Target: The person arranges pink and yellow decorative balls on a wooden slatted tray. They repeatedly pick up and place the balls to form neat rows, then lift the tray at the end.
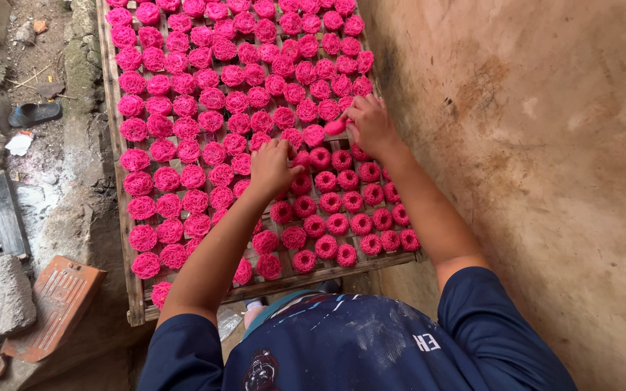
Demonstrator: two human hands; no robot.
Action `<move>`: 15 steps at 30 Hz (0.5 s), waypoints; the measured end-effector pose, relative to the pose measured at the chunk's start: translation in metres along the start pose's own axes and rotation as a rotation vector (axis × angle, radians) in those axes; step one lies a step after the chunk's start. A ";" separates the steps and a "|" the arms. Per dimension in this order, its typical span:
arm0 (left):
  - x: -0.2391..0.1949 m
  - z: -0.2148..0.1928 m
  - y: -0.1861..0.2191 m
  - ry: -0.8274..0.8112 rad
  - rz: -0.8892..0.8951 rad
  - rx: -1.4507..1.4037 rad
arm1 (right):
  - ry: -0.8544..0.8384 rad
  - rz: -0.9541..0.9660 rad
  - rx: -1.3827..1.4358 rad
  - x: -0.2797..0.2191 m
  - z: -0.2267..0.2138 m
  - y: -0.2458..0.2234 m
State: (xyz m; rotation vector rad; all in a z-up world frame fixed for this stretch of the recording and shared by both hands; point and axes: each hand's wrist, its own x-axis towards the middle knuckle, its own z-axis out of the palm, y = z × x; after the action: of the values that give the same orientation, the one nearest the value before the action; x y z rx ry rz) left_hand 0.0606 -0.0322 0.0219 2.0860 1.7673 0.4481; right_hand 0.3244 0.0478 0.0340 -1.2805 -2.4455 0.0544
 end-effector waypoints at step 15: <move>-0.006 -0.001 -0.003 0.065 0.371 0.380 | 0.156 0.464 0.163 -0.051 0.004 0.045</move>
State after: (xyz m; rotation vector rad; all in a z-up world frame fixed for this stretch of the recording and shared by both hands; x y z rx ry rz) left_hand 0.0565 -0.0376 0.0216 2.7136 1.5966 0.2948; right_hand 0.3849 0.0341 0.0052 -1.6766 -1.9290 0.2604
